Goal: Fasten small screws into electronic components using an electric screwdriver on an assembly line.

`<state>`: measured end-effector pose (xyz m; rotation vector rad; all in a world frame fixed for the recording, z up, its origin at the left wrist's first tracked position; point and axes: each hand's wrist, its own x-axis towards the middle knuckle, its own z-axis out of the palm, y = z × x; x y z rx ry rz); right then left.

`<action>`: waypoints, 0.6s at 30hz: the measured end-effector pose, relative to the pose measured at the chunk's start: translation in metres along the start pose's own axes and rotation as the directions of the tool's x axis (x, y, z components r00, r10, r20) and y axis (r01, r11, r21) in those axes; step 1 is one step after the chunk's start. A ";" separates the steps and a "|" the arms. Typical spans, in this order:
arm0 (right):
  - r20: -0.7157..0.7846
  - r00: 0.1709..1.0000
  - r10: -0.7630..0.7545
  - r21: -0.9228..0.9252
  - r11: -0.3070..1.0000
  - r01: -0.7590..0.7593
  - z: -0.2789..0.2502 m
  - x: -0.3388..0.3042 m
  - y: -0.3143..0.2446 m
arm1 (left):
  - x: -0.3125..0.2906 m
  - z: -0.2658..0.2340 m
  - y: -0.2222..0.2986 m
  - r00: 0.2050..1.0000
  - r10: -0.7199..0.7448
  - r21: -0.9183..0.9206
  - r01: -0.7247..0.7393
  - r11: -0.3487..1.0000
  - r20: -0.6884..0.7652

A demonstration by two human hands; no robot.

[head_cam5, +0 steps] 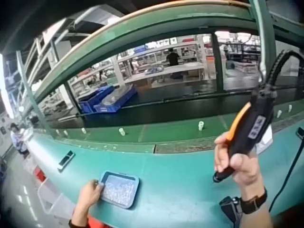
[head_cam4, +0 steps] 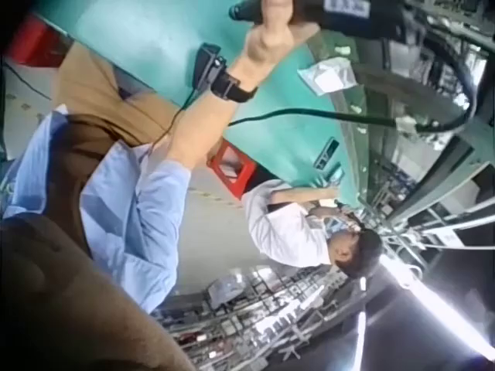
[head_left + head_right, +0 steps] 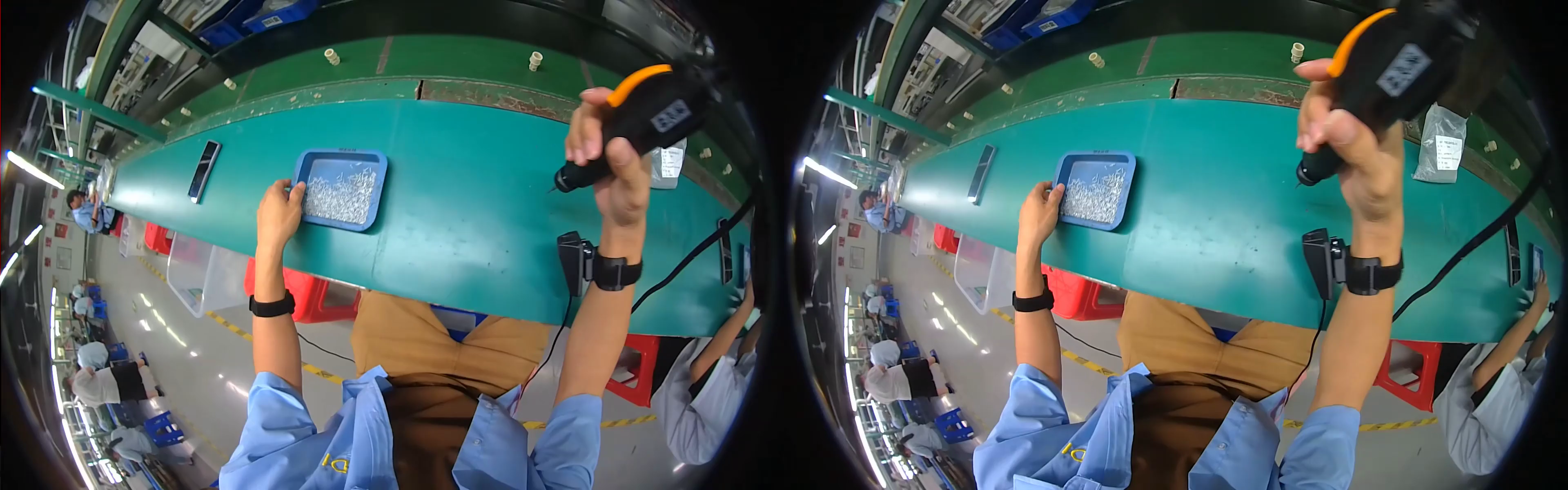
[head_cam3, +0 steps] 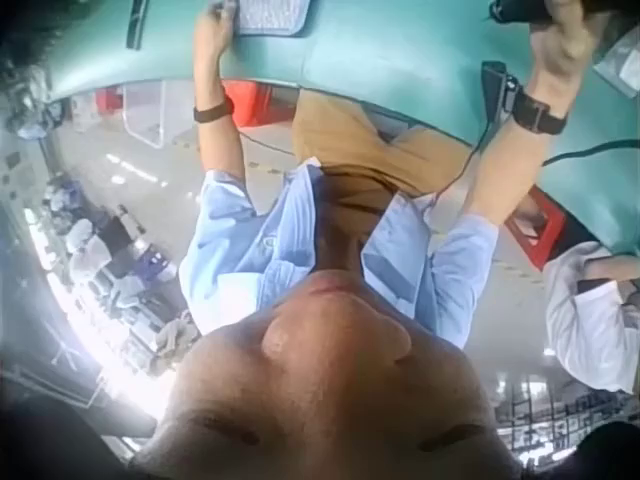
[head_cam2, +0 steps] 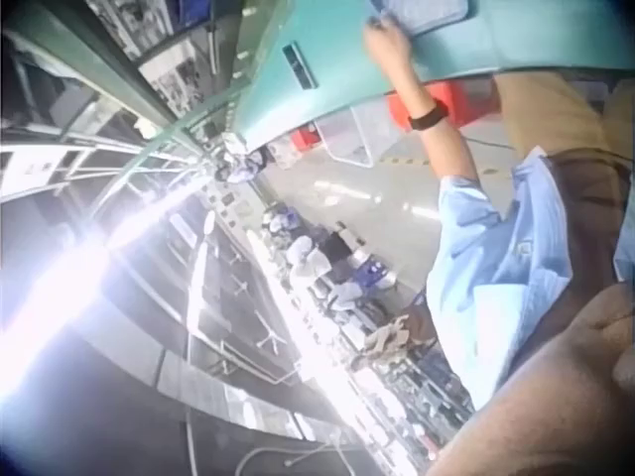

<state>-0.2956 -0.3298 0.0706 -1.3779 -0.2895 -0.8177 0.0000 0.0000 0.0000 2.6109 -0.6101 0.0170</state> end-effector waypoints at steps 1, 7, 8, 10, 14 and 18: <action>-0.065 0.998 0.006 -0.051 0.999 -0.009 0.004 -0.004 0.008 | 0.003 0.000 -0.001 1.000 0.007 0.001 -0.007 1.000 0.017; -0.358 0.933 0.032 -0.314 0.937 -0.153 -0.015 -0.006 0.018 | 0.003 0.014 0.036 0.974 0.140 -0.188 -0.107 0.976 0.178; -0.375 0.927 0.031 -0.315 0.936 -0.158 -0.017 -0.006 0.018 | 0.002 0.016 0.043 0.970 0.151 -0.183 -0.116 0.976 0.189; -0.392 0.920 -0.010 -0.290 0.950 -0.113 -0.024 -0.005 0.016 | -0.001 0.015 0.064 0.966 0.053 -0.296 0.025 0.955 0.253; -0.402 0.911 -0.087 -0.291 0.956 -0.037 -0.029 -0.015 0.008 | 0.000 0.024 0.076 0.964 0.030 -0.361 0.069 0.930 0.263; -0.382 0.917 -0.117 -0.308 0.951 -0.007 -0.031 -0.020 0.007 | 0.002 0.026 0.077 0.975 0.006 -0.376 0.080 0.923 0.222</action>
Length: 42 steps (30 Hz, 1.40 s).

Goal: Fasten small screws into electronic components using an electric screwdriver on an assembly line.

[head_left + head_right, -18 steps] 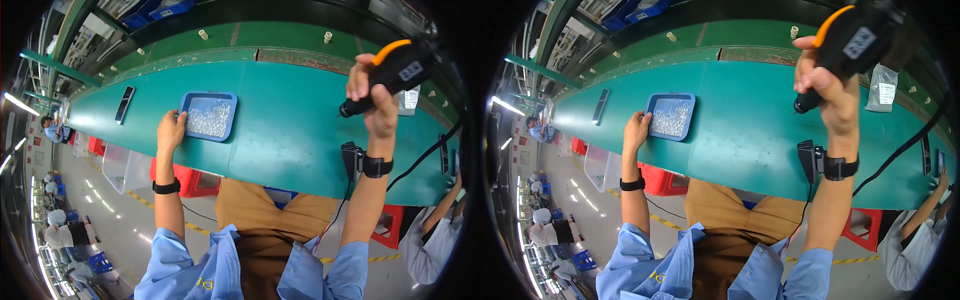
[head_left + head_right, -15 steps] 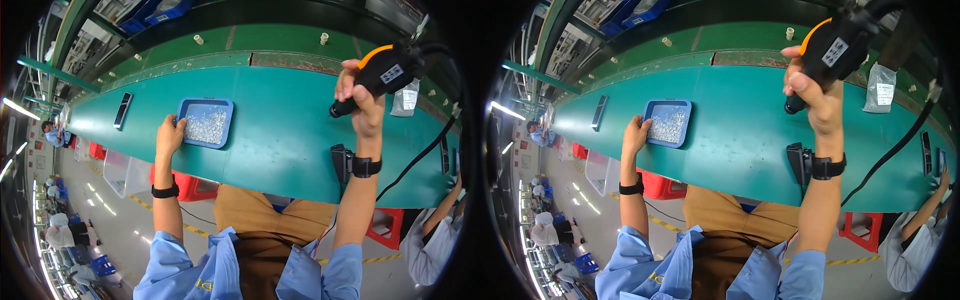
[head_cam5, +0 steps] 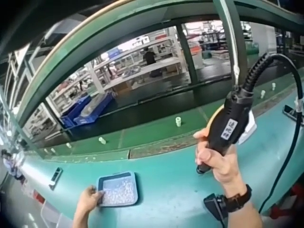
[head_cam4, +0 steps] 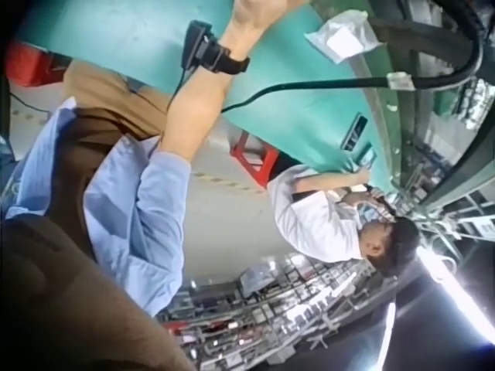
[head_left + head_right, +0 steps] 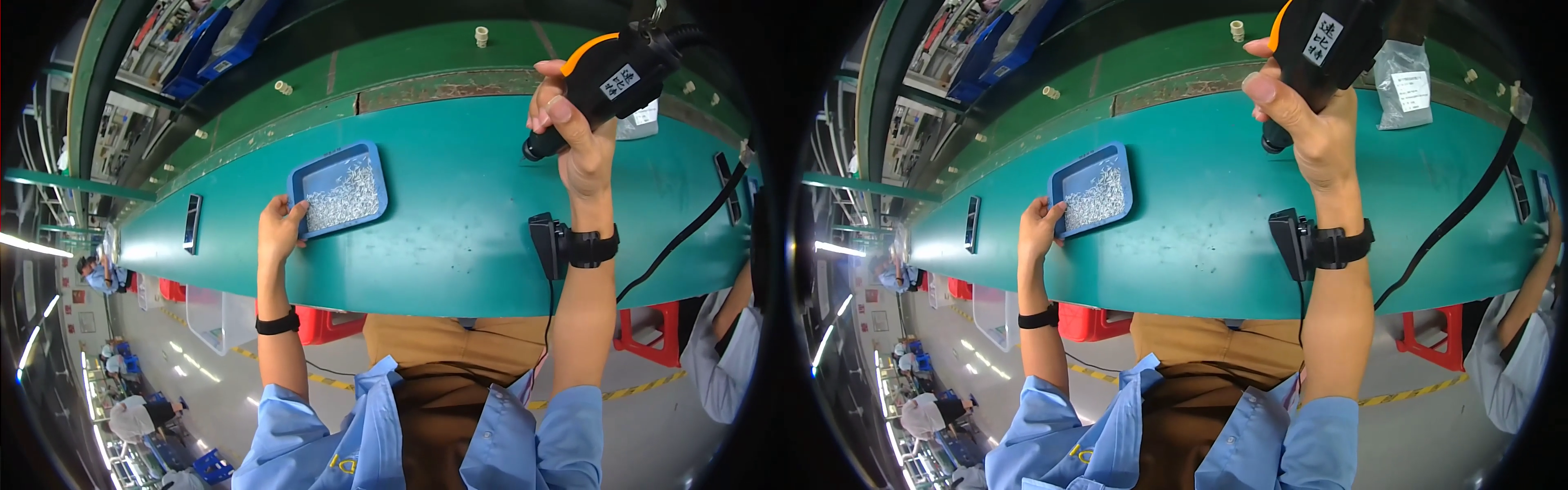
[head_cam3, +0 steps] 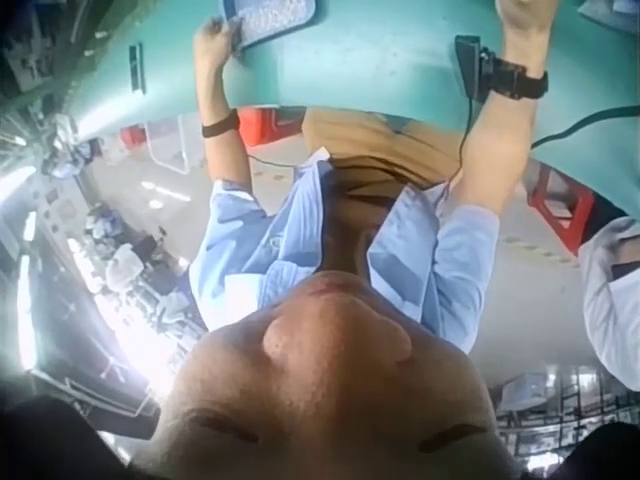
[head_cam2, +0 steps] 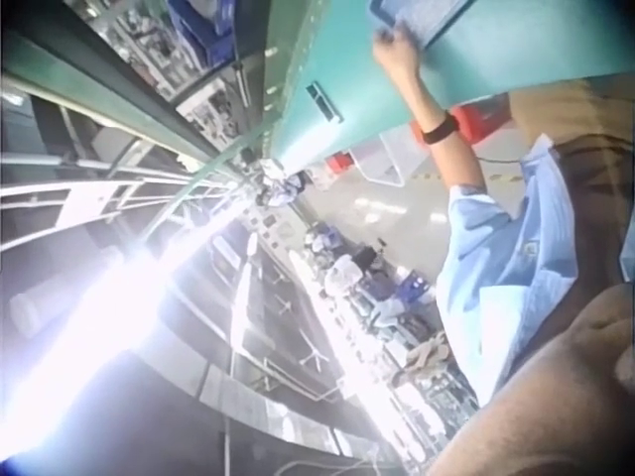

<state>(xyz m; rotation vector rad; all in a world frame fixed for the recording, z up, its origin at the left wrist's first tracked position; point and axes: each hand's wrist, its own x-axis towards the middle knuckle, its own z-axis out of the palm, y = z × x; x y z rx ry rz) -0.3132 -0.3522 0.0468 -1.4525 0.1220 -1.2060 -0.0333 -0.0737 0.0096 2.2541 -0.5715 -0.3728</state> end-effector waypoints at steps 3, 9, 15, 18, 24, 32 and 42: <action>0.014 1.000 0.006 -0.032 0.999 -0.006 0.002 0.001 -0.001 | 0.000 0.000 -0.003 0.999 -0.029 -0.026 0.028 0.999 -0.043; 0.000 0.999 0.043 -0.106 0.993 -0.043 0.006 -0.001 0.005 | -0.002 -0.014 -0.016 0.990 -0.040 -0.038 0.035 0.999 -0.137; 0.003 1.000 0.014 -0.077 0.997 -0.013 0.000 -0.001 0.008 | -0.012 -0.022 0.008 0.992 -0.023 -0.041 0.018 0.999 -0.125; 0.030 1.000 0.009 -0.089 0.996 -0.006 0.000 -0.002 0.010 | -0.021 -0.024 0.026 0.987 -0.001 -0.047 -0.007 0.999 -0.160; 0.088 0.996 0.025 -0.100 0.995 -0.016 0.004 -0.003 0.007 | -0.013 -0.021 0.036 0.988 0.091 0.010 -0.090 0.996 -0.121; 0.107 0.994 0.001 -0.086 0.996 0.008 0.002 -0.004 0.009 | -0.006 -0.015 0.032 0.995 -0.021 -0.030 0.019 0.999 -0.099; 0.147 0.989 -0.005 -0.066 0.998 0.015 0.008 -0.005 0.009 | -0.007 -0.017 0.015 0.834 0.474 0.563 -0.256 0.786 -0.283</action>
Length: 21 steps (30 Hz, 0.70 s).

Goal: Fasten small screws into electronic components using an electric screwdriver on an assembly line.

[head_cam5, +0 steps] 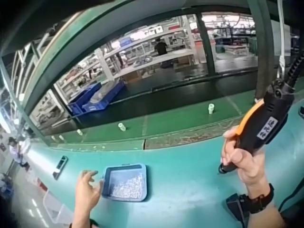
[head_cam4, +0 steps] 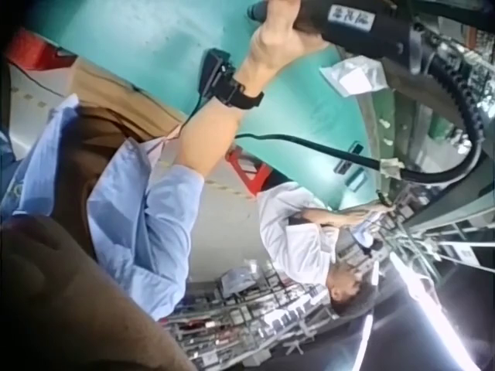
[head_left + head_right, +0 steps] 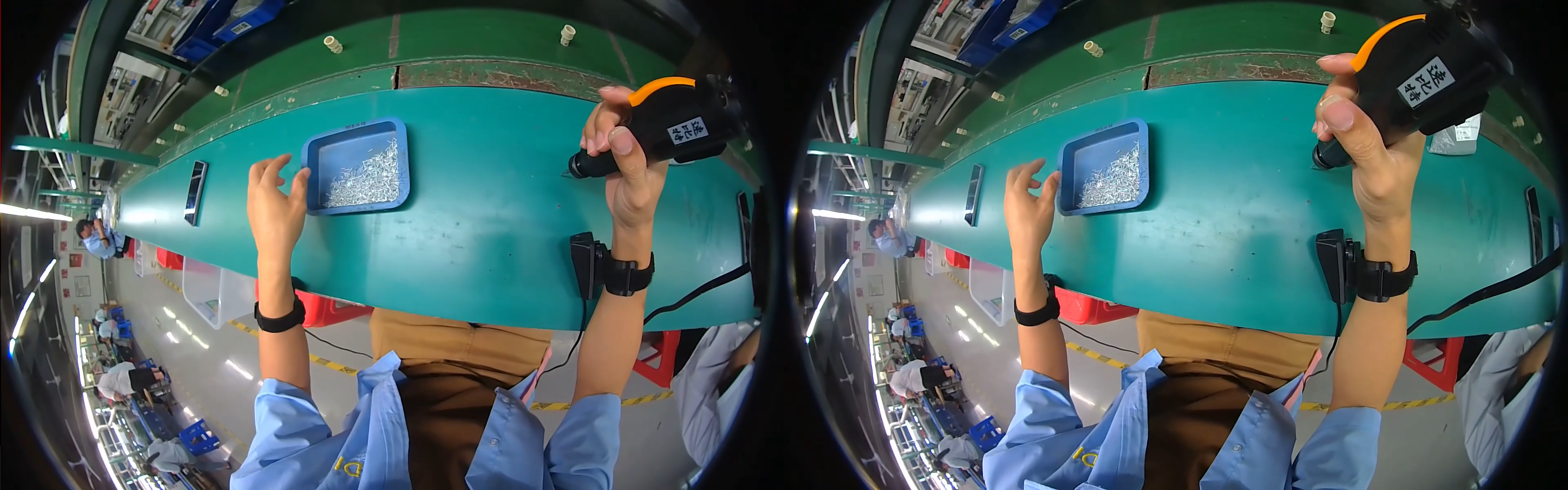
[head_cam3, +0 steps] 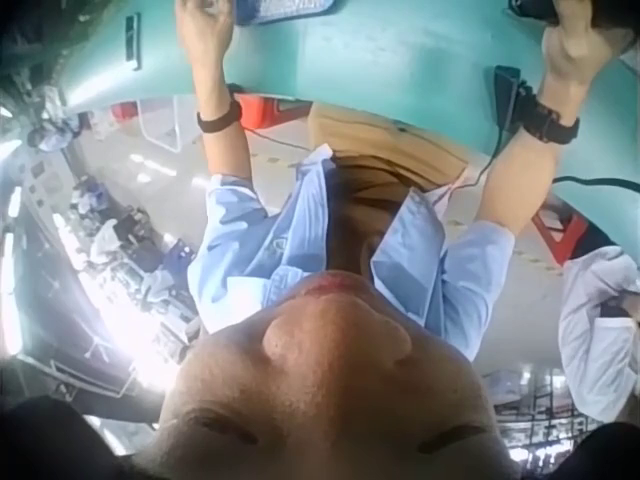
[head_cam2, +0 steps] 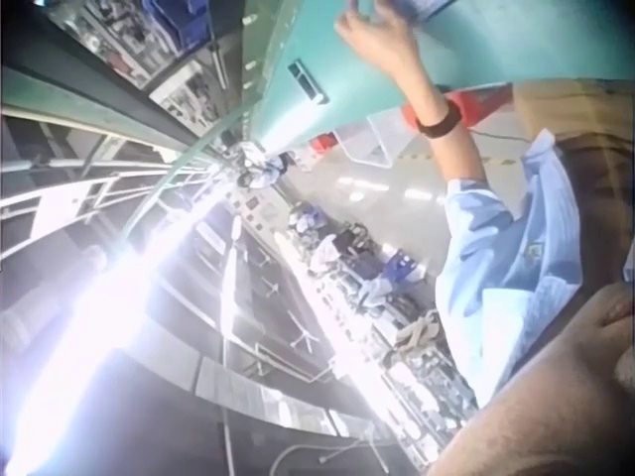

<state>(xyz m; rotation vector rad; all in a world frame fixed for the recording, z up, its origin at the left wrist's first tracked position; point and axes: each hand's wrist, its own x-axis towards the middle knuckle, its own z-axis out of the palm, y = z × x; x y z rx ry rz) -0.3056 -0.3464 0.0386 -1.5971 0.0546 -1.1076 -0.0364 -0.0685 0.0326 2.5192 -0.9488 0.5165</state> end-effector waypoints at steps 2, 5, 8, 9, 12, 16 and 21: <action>-0.006 1.000 -0.001 0.004 1.000 0.001 -0.001 -0.002 0.000 | 0.008 -0.012 0.020 0.950 0.122 -0.201 -0.065 0.977 0.286; -0.008 1.000 0.002 0.008 1.000 -0.002 -0.001 -0.003 0.000 | 0.011 -0.005 0.041 0.853 0.252 -0.299 -0.119 0.947 0.457; -0.010 1.000 0.006 0.010 1.000 -0.006 0.000 -0.002 0.000 | 0.015 0.002 0.053 0.760 0.350 -0.295 -0.217 0.931 0.548; -0.021 1.000 0.011 0.006 1.000 -0.011 0.000 -0.002 0.001 | 0.016 0.003 0.054 0.756 0.338 -0.293 -0.201 0.935 0.561; -0.051 0.998 0.025 -0.008 1.000 -0.025 0.001 -0.003 -0.001 | 0.017 0.009 0.053 0.742 0.320 -0.294 -0.172 0.940 0.589; -0.057 0.998 0.030 -0.013 0.999 -0.031 0.001 -0.003 -0.004 | 0.020 0.012 0.046 0.690 0.323 -0.329 -0.129 0.935 0.647; -0.062 0.997 0.039 -0.006 0.999 -0.040 0.005 -0.003 -0.006 | 0.022 0.007 0.033 0.735 0.321 -0.290 -0.175 0.941 0.597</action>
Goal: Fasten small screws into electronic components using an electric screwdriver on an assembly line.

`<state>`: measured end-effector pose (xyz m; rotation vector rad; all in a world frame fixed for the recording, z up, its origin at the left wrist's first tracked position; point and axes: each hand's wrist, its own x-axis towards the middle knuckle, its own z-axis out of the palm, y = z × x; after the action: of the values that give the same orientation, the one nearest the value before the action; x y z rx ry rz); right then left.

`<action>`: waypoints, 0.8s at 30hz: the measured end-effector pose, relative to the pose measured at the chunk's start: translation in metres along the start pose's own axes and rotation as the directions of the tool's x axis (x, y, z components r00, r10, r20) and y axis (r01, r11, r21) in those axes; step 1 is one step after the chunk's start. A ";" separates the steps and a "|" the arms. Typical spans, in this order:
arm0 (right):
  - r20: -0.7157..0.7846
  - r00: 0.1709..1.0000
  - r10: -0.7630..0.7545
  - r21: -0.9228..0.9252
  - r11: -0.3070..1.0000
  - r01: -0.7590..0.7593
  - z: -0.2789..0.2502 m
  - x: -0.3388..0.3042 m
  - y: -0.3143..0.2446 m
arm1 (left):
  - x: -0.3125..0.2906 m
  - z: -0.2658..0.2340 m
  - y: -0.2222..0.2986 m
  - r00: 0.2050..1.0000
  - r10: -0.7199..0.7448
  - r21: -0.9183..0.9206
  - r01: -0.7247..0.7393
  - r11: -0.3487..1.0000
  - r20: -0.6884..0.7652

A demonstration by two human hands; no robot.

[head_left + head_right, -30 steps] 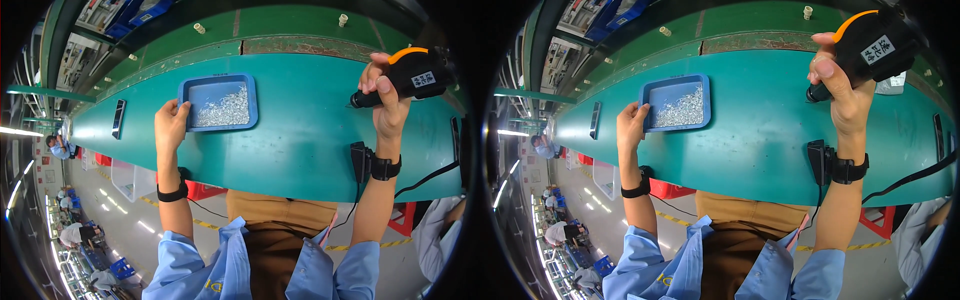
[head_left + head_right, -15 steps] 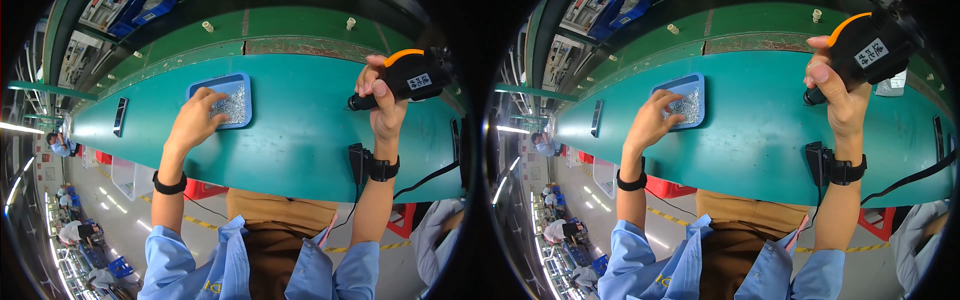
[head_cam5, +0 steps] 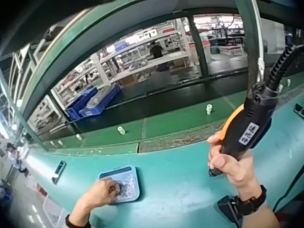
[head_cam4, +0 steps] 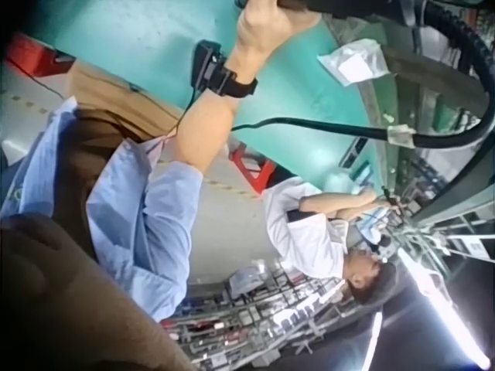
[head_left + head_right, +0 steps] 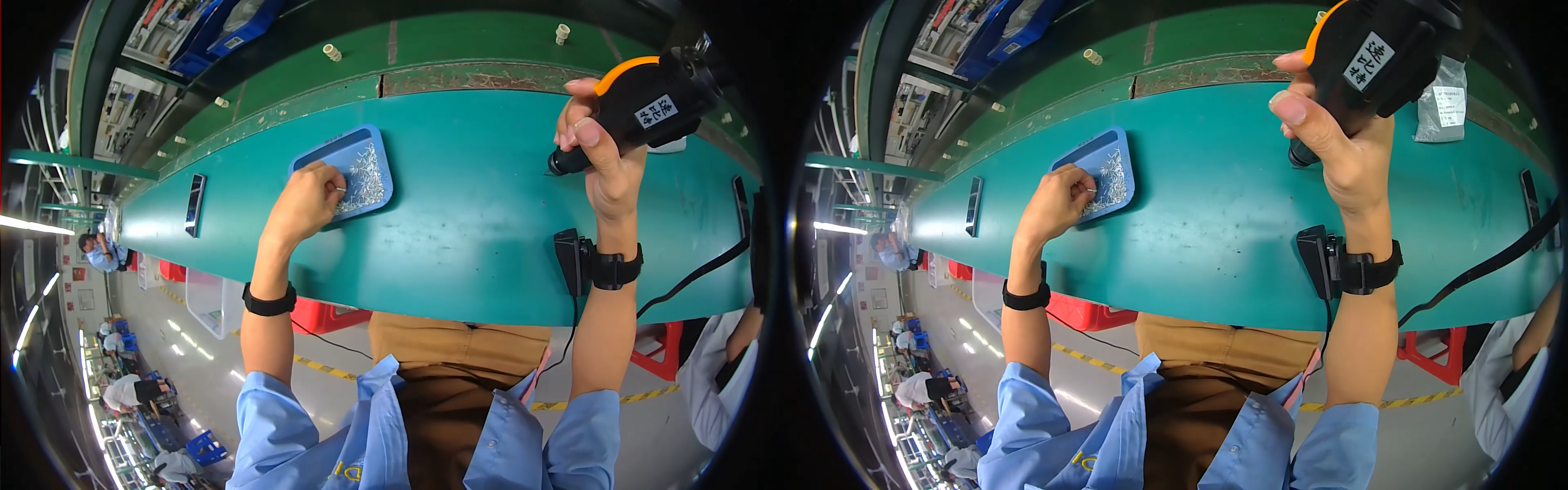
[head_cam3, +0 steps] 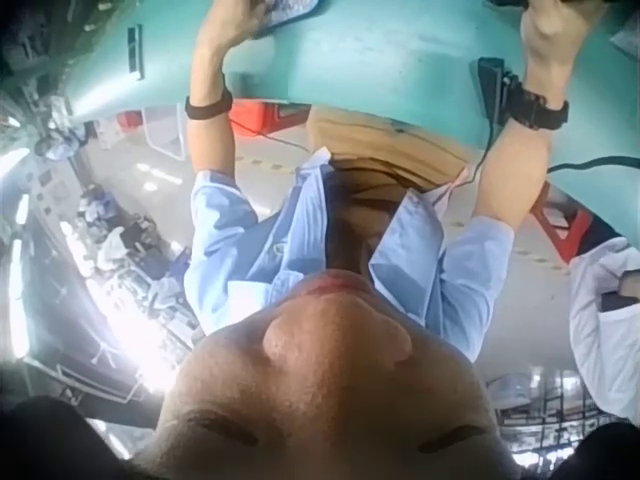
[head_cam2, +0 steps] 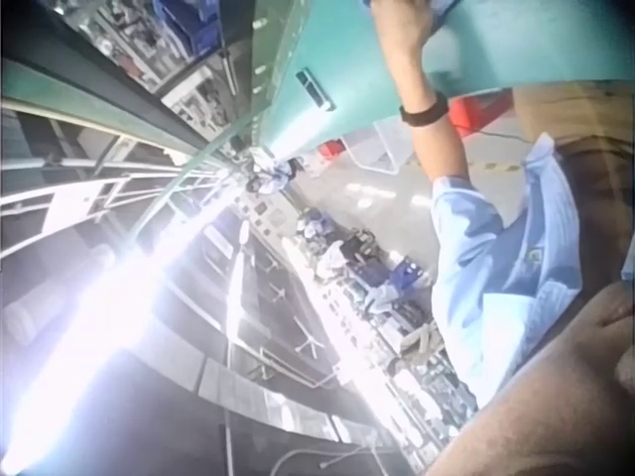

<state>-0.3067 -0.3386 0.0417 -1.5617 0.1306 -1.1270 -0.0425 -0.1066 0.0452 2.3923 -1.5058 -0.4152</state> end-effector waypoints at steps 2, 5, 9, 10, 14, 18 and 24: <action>0.005 1.000 0.001 0.009 1.000 -0.001 0.001 0.000 0.000 | -0.001 -0.001 -0.007 0.993 0.034 0.007 -0.034 0.999 -0.117; -0.001 1.000 0.020 0.009 1.000 -0.020 0.003 0.001 -0.002 | -0.002 -0.008 -0.002 0.987 -0.114 -0.152 0.096 0.984 -0.116; -0.003 1.000 0.031 0.010 0.999 -0.031 0.003 0.001 -0.004 | 0.004 -0.012 0.020 0.977 -0.166 -0.346 0.110 0.932 -0.136; -0.004 1.000 0.030 0.010 0.999 -0.030 0.003 0.001 -0.004 | 0.007 -0.012 0.029 0.976 -0.155 -0.400 0.082 0.913 -0.152; -0.026 0.999 0.035 0.046 0.998 -0.033 0.002 0.000 -0.003 | 0.030 -0.002 0.085 0.995 0.053 -0.328 -0.079 0.941 -0.087; -0.042 0.996 0.075 0.065 0.995 -0.072 0.003 -0.001 -0.004 | 0.059 0.032 0.119 0.986 0.161 -0.359 -0.161 0.919 -0.029; -0.037 0.998 0.060 0.065 0.996 -0.057 -0.003 0.000 -0.003 | 0.081 0.070 0.136 0.985 0.127 -0.486 -0.057 0.872 0.114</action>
<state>-0.3103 -0.3400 0.0440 -1.4710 0.1640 -1.1059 -0.1481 -0.2424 0.0264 1.9243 -1.3647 -0.8459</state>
